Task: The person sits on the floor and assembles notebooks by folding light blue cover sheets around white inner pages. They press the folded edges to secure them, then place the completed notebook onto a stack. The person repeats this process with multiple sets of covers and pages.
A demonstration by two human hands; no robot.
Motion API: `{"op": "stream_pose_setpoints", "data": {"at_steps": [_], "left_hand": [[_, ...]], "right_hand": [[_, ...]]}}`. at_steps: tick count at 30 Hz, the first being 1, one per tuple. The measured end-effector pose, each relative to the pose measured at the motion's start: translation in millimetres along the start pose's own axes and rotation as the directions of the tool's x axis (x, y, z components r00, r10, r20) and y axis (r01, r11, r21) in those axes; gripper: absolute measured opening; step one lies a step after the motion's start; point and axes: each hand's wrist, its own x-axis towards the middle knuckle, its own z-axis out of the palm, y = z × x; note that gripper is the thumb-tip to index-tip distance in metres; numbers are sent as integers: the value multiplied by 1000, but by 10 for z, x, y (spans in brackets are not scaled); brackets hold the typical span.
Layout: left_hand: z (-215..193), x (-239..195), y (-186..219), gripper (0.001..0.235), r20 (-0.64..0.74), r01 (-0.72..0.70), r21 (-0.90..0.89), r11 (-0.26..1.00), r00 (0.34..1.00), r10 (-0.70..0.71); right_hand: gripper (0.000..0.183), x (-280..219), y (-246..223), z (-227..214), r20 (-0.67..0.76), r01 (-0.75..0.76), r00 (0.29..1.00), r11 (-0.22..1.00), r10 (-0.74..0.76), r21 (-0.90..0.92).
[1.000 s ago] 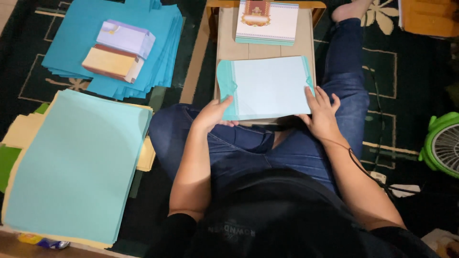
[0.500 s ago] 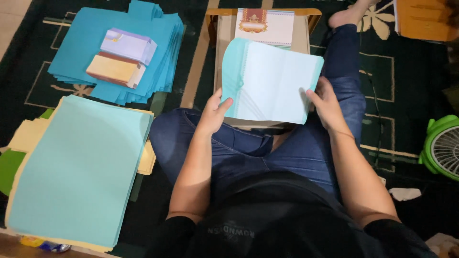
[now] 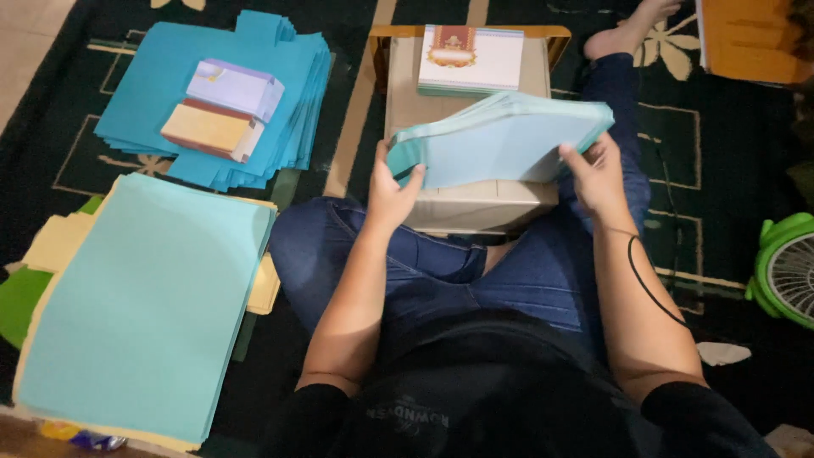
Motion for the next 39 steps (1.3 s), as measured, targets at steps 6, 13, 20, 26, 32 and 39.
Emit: {"op": "stream_pose_setpoints", "data": {"at_steps": [6, 13, 20, 26, 32, 39], "left_hand": [[80, -71, 473, 69, -105, -15, -61, 998, 994, 9], [101, -68, 40, 68, -46, 51, -39, 998, 998, -53], [33, -104, 32, 49, 3, 146, 28, 989, 989, -146], [-51, 27, 401, 42, 39, 302, 54, 952, 952, -304], [-32, -20, 225, 42, 42, 433, 91, 897, 898, -438], [3, 52, 638, 59, -118, -33, 666, 745, 982, 149]], "right_hand": [[69, -342, 451, -115, 17, 9, 1000, 1000, -9, -3], [45, -281, 436, -47, -1, -121, 993, 993, 121, 8], [30, -282, 188, -61, 99, -112, 984, 942, 151, -316], [29, -159, 44, 48, 74, -262, 955, 932, 288, -251], [26, -126, 357, 106, 51, -411, 905, 899, 423, -152], [42, -10, 445, 31, 89, -409, 873, 821, 479, -399]]}}
